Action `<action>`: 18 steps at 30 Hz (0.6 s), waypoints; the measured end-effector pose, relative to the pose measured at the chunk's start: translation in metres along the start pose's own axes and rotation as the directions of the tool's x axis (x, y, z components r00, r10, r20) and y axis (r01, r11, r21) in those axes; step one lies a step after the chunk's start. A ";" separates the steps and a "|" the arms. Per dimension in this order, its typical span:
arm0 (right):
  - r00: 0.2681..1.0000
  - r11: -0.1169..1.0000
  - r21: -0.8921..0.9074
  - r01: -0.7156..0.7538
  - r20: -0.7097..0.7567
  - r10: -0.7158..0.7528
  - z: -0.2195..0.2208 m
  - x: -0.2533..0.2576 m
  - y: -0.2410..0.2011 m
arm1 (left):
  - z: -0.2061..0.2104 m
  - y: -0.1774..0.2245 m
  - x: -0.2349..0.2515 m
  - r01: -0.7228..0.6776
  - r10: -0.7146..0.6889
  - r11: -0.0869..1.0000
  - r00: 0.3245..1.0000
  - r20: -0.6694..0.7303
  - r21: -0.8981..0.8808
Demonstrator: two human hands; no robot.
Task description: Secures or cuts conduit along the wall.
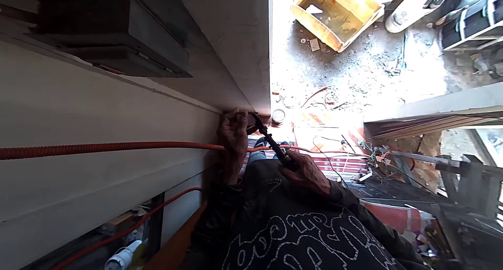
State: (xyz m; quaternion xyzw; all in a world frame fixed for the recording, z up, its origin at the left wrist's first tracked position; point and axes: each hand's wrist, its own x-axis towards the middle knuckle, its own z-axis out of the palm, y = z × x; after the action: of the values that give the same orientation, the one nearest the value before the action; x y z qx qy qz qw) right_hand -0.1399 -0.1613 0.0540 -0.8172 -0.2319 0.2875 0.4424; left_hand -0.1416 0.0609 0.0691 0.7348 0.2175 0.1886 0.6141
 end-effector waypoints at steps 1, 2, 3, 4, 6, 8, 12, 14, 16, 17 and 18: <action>1.000 1.000 0.001 0.005 0.000 -0.005 -0.001 0.000 0.000 | 0.000 0.000 0.001 -0.003 0.003 1.000 1.000 -0.001 0.014; 1.000 1.000 0.002 0.007 0.007 -0.007 -0.001 0.000 0.000 | 0.000 -0.001 0.001 -0.008 0.008 1.000 1.000 0.001 0.021; 1.000 1.000 0.000 0.004 0.020 -0.004 -0.003 0.000 0.000 | 0.000 -0.001 0.002 -0.013 0.013 1.000 1.000 0.004 0.023; 1.000 1.000 -0.002 0.000 0.028 0.000 -0.004 0.000 -0.001 | 0.000 -0.001 0.003 -0.019 0.019 1.000 1.000 0.005 0.024; 0.999 1.000 -0.004 -0.007 0.034 0.007 -0.005 0.000 -0.002 | 0.001 -0.003 0.005 -0.037 0.037 0.998 0.999 0.001 0.042; 1.000 1.000 -0.010 -0.005 0.017 0.006 -0.006 -0.001 -0.003 | 0.001 -0.001 0.006 -0.031 0.031 0.998 0.999 0.008 0.045; 1.000 0.999 -0.054 -0.007 -0.022 0.005 -0.007 -0.002 -0.005 | 0.002 0.006 0.004 0.015 -0.015 1.000 0.999 0.032 -0.004; 0.999 0.996 -0.084 -0.019 -0.044 0.015 -0.006 -0.002 -0.006 | 0.002 0.008 0.005 0.015 -0.014 0.999 0.999 0.044 -0.034; 0.995 0.991 -0.132 -0.025 -0.096 0.012 -0.002 -0.003 -0.008 | 0.002 0.008 0.005 0.011 -0.008 0.999 0.998 0.055 -0.041; 0.992 0.988 -0.151 -0.020 -0.124 0.001 0.001 -0.003 -0.009 | 0.002 0.008 0.005 0.012 -0.011 0.999 0.998 0.059 -0.031; 0.990 0.987 -0.162 -0.014 -0.142 -0.009 0.003 -0.003 -0.011 | 0.003 0.007 0.005 0.023 -0.023 1.000 0.998 0.054 -0.015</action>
State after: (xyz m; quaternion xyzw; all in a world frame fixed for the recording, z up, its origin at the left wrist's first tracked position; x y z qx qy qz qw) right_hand -0.1460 -0.1562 0.0626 -0.8693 -0.2212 0.2089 0.3894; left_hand -0.1356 0.0603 0.0755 0.7324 0.2077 0.1632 0.6276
